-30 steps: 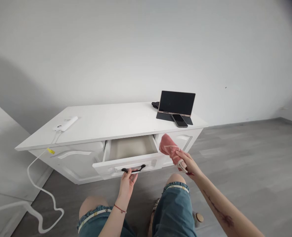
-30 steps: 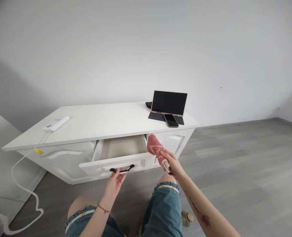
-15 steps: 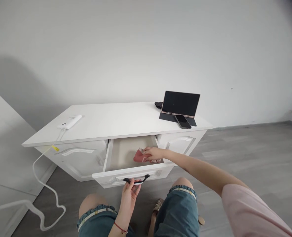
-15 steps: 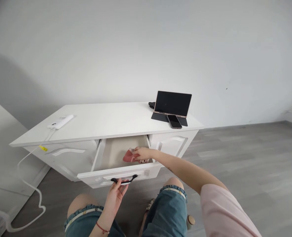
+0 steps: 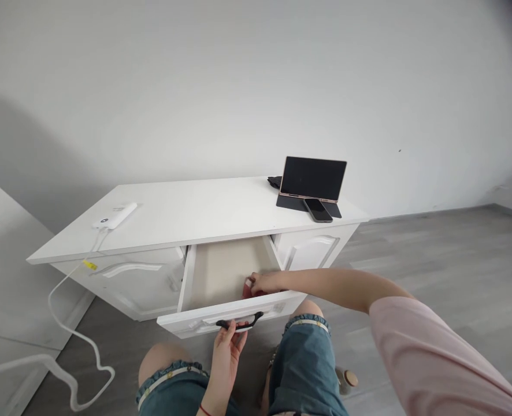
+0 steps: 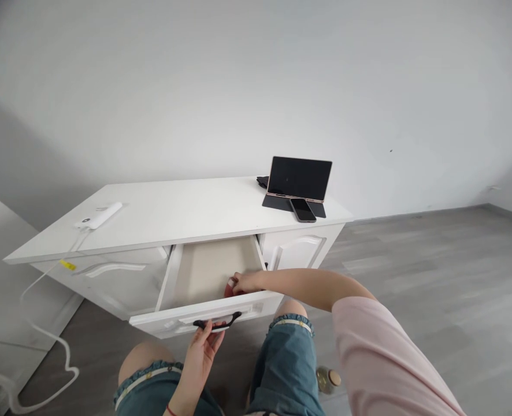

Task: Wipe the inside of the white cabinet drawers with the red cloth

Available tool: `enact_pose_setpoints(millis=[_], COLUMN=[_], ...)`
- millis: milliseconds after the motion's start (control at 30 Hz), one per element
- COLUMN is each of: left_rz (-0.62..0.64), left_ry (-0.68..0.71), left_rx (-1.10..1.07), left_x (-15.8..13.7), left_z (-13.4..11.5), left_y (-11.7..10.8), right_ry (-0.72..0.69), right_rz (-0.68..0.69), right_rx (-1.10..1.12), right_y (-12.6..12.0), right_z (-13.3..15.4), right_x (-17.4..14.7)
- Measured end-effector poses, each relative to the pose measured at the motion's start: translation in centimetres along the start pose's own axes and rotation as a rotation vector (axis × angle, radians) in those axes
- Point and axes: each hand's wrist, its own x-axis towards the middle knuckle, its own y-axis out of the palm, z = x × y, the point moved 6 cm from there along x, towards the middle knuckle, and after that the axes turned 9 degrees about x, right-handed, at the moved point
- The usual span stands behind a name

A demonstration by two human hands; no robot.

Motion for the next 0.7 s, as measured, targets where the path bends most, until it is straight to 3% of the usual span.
enact_pose_setpoints(millis=[100,300,700], left_rz=[0.002,-0.021,-0.026], left_ry=[-0.003,-0.001,-0.036], left_rx=[0.000,-0.011,0.008], left_x=[0.2,0.2,0.4], left_z=[0.3,0.5,0.6], left_y=[-0.4,-0.7,-1.0], right_ry=[-0.013,-0.081,0.060], right_rz=[0.033,-0.063,-0.202], right_rx=[-0.149,-0.575,-0.556], right_y=[0.3,-1.2,-6.4], right_z=[0.3,0.4,-1.0], right_x=[0.8,3.5,10.2])
